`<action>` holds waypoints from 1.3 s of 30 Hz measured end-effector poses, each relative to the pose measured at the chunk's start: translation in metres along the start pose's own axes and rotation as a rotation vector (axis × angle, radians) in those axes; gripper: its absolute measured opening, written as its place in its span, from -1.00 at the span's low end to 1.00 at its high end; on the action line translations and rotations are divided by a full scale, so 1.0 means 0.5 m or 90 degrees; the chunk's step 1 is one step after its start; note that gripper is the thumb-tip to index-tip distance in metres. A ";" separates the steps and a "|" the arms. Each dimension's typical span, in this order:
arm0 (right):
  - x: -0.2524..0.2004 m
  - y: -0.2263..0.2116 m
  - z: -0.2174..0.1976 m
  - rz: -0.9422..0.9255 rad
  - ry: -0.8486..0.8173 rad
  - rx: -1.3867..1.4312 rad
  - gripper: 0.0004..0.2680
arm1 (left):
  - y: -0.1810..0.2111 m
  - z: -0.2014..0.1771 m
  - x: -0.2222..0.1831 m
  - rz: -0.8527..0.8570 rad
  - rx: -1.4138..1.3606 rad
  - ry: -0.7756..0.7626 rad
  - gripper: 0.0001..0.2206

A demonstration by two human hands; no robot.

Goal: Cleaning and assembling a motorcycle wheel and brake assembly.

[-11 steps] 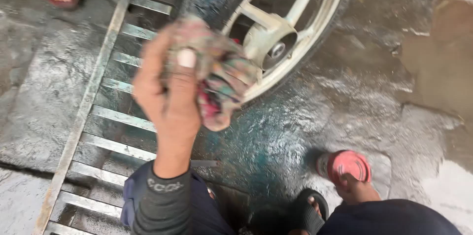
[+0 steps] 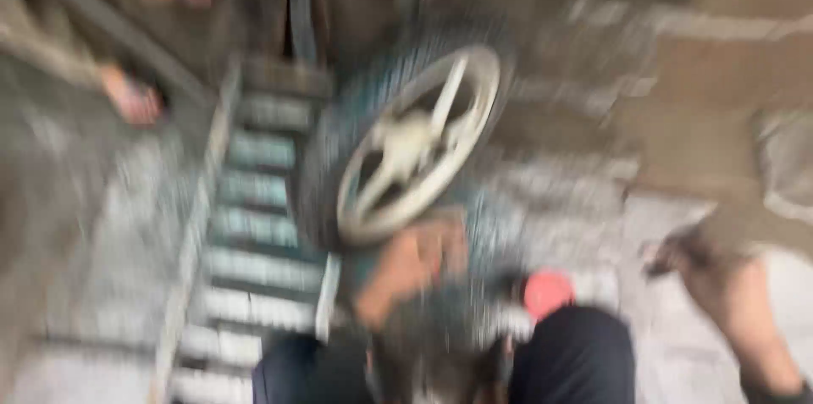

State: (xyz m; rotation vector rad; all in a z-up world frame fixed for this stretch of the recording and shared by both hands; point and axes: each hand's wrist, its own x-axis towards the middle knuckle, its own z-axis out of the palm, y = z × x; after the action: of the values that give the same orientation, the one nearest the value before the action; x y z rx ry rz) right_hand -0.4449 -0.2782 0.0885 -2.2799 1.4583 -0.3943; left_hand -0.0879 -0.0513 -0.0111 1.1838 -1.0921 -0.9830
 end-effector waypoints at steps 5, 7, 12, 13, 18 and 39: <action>-0.027 0.001 -0.155 0.068 -0.030 0.104 -0.86 | 0.045 0.135 -0.100 -0.335 -0.169 0.014 -0.79; -0.041 -0.040 -0.210 0.182 -0.106 0.160 -0.89 | 0.087 0.173 -0.143 -0.214 -0.134 0.012 -0.82; -0.157 -0.116 -0.123 0.292 -0.178 0.304 -0.81 | 0.068 0.223 -0.225 -0.242 -0.191 0.099 -0.81; -0.184 -0.177 -0.129 0.262 -0.169 0.181 -0.73 | 0.100 0.217 -0.224 -0.321 -0.187 0.039 -0.80; -0.220 -0.424 -0.202 0.280 -0.140 0.457 -0.74 | 0.506 0.265 -0.163 -0.423 -0.158 0.150 -0.70; -0.027 -0.845 -0.447 -0.017 -0.578 0.512 -0.77 | 0.919 0.091 0.042 -0.115 -0.403 0.674 -0.74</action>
State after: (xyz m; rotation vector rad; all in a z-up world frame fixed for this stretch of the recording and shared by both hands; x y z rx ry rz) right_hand -0.2131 -0.1489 0.4861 -1.4752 0.6232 0.0720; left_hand -0.1191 -0.0218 0.4492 1.0355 0.1672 -0.5945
